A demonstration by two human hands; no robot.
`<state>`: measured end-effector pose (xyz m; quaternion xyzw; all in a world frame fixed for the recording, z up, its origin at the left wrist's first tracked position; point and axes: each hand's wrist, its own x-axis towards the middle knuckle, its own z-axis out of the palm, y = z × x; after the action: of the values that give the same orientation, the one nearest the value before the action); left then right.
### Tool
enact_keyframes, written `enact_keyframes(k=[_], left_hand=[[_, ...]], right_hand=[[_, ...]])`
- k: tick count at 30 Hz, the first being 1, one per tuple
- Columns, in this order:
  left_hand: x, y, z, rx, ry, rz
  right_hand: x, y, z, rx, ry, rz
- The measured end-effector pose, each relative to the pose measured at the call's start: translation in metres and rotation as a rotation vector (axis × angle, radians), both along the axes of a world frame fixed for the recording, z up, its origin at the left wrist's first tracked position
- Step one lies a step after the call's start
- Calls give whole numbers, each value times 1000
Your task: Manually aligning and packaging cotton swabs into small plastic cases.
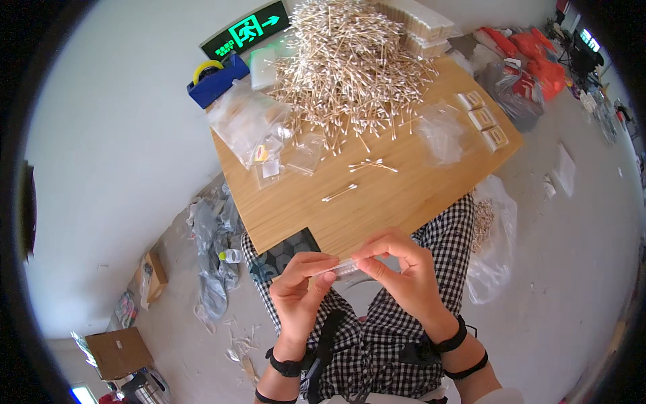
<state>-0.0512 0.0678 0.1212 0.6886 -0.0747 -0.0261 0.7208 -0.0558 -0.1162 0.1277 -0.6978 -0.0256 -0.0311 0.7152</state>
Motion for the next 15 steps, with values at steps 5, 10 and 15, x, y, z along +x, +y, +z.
enact_keyframes(k=[5, 10, 15], left_hand=[[3, -2, -6, -395, 40, -102], [8, -3, -13, -501, 117, -165], [3, -7, -26, -402, 380, 13]], right_hand=[[-8, -8, 4, -36, 34, 112], [-13, -13, -15, -399, -542, -99], [-15, -34, -7, -763, -796, -146]])
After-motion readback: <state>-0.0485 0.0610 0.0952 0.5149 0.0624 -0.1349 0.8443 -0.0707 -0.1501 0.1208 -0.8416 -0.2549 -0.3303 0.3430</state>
